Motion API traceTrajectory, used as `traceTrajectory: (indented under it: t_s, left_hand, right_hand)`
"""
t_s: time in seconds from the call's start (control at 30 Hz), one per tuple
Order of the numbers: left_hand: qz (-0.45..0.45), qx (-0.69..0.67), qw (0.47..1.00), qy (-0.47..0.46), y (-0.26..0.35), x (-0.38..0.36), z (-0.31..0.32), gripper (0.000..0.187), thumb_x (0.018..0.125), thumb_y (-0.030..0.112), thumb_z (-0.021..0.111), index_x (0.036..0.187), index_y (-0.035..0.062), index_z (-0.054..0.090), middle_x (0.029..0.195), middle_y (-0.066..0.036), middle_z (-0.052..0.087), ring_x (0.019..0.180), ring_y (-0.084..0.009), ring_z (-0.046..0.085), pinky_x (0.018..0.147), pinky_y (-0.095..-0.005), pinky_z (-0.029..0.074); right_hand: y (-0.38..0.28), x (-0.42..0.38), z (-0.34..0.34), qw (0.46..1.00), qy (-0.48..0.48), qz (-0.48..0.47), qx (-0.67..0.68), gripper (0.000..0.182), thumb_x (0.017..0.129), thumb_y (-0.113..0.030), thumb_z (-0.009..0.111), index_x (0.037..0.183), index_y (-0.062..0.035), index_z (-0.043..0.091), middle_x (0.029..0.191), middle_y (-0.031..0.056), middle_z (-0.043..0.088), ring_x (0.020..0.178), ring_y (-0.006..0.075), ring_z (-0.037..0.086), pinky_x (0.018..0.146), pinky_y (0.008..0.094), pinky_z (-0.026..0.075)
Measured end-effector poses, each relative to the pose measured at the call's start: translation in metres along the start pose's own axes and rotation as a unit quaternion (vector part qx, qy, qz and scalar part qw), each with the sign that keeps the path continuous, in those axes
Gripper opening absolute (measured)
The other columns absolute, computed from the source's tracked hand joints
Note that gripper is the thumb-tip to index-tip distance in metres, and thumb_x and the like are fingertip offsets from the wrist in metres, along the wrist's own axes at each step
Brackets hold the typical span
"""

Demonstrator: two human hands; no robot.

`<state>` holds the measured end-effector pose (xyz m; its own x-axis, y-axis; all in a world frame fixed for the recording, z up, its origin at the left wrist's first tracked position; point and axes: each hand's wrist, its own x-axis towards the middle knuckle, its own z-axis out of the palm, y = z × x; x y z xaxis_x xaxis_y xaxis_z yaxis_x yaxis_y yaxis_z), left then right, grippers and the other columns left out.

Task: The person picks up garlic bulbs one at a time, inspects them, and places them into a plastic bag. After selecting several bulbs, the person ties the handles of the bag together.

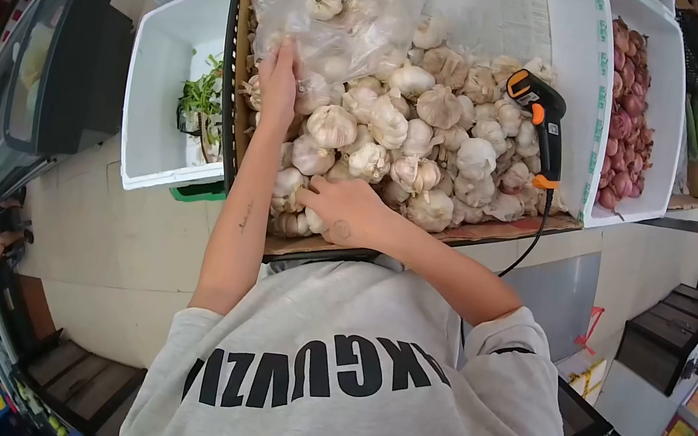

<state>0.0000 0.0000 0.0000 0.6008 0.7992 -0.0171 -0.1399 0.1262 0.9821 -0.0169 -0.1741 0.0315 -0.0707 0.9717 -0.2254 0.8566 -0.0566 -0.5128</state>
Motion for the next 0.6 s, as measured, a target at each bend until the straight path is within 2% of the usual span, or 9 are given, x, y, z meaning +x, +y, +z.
traceTrajectory:
  t_s: [0.2, 0.27, 0.3, 0.37, 0.4, 0.43, 0.5, 0.57, 0.6]
  left_hand:
    - [0.007, 0.008, 1.000, 0.006, 0.005, 0.001, 0.001, 0.027, 0.083, 0.023, 0.037, 0.086, 0.0000, 0.052, 0.049, 0.004, 0.034, 0.044, -0.0042, 0.030, 0.041, -0.0186, 0.024]
    - [0.005, 0.005, 1.000, 0.014, 0.003, 0.000, 0.002, 0.028, 0.083, 0.022, 0.037, 0.086, -0.0006, 0.052, 0.049, 0.004, 0.033, 0.044, -0.0041, 0.030, 0.041, -0.0188, 0.024]
    - [0.002, 0.005, 1.000, 0.014, 0.003, -0.001, 0.002, 0.028, 0.083, 0.022, 0.037, 0.086, -0.0006, 0.052, 0.049, 0.004, 0.033, 0.044, -0.0041, 0.030, 0.041, -0.0188, 0.024]
    - [-0.011, 0.008, 1.000, 0.011, 0.003, -0.001, 0.002, 0.028, 0.083, 0.023, 0.037, 0.085, -0.0011, 0.052, 0.050, 0.004, 0.033, 0.045, -0.0041, 0.029, 0.041, -0.0189, 0.024]
    - [-0.012, 0.008, 1.000, 0.010, 0.001, -0.001, 0.002, 0.028, 0.083, 0.023, 0.037, 0.085, -0.0011, 0.052, 0.050, 0.004, 0.033, 0.045, -0.0041, 0.029, 0.041, -0.0189, 0.024]
    - [-0.005, 0.006, 1.000, 0.012, 0.000, 0.000, 0.002, 0.028, 0.083, 0.023, 0.037, 0.084, -0.0013, 0.052, 0.050, 0.004, 0.033, 0.044, -0.0042, 0.029, 0.041, -0.0191, 0.024]
    - [0.003, 0.004, 1.000, 0.014, -0.002, 0.001, 0.003, 0.029, 0.083, 0.023, 0.037, 0.083, -0.0014, 0.052, 0.050, 0.004, 0.033, 0.044, -0.0042, 0.029, 0.041, -0.0193, 0.024]
    - [0.006, 0.001, 1.000, 0.013, -0.002, 0.001, 0.003, 0.029, 0.083, 0.023, 0.037, 0.085, -0.0017, 0.052, 0.050, 0.004, 0.033, 0.044, -0.0045, 0.030, 0.041, -0.0193, 0.024]
    - [0.006, 0.001, 1.000, 0.014, -0.002, 0.001, 0.002, 0.029, 0.083, 0.023, 0.037, 0.085, -0.0017, 0.052, 0.050, 0.004, 0.033, 0.044, -0.0045, 0.030, 0.041, -0.0193, 0.024]
  right_hand:
    - [0.004, -0.005, -0.014, 0.992, 0.098, 0.005, 0.082, 0.046, 0.051, -0.014, 0.062, 0.093, -0.0081, 0.043, 0.085, 0.0115, 0.048, 0.071, 0.0235, 0.052, 0.058, 0.0323, 0.044]
    - [0.001, -0.010, -0.034, 0.953, 0.094, 0.019, 0.286, 0.047, 0.055, -0.016, 0.062, 0.096, -0.0059, 0.043, 0.083, 0.0097, 0.050, 0.069, 0.0195, 0.051, 0.059, 0.0306, 0.043]
    - [0.003, -0.014, -0.036, 0.953, 0.094, 0.021, 0.287, 0.047, 0.055, -0.016, 0.062, 0.096, -0.0059, 0.043, 0.083, 0.0097, 0.050, 0.069, 0.0195, 0.051, 0.059, 0.0306, 0.043]
    - [0.008, -0.019, -0.039, 0.877, 0.147, 0.006, 0.458, 0.048, 0.059, -0.018, 0.062, 0.099, -0.0044, 0.042, 0.083, 0.0068, 0.051, 0.070, 0.0165, 0.050, 0.061, 0.0282, 0.042]
    - [0.010, -0.018, -0.035, 0.800, 0.185, -0.032, 0.569, 0.051, 0.061, -0.022, 0.063, 0.103, -0.0035, 0.040, 0.092, 0.0118, 0.050, 0.080, 0.0184, 0.051, 0.064, 0.0267, 0.042]
    - [0.010, -0.018, -0.034, 0.800, 0.186, -0.031, 0.569, 0.051, 0.061, -0.022, 0.063, 0.103, -0.0035, 0.040, 0.092, 0.0118, 0.050, 0.080, 0.0184, 0.051, 0.064, 0.0267, 0.042]
    - [0.007, -0.017, -0.036, 0.558, 0.240, -0.065, 0.792, 0.053, 0.064, -0.030, 0.060, 0.105, -0.0050, 0.038, 0.097, 0.0129, 0.050, 0.083, 0.0188, 0.052, 0.063, 0.0262, 0.043]
    - [0.016, -0.019, -0.034, 0.517, 0.184, -0.117, 0.828, 0.057, 0.067, -0.034, 0.056, 0.110, -0.0049, 0.033, 0.106, 0.0188, 0.044, 0.091, 0.0209, 0.049, 0.067, 0.0279, 0.044]
    - [0.015, -0.019, -0.032, 0.453, 0.175, -0.145, 0.862, 0.056, 0.069, -0.031, 0.055, 0.112, -0.0050, 0.031, 0.108, 0.0202, 0.042, 0.093, 0.0214, 0.048, 0.068, 0.0290, 0.044]
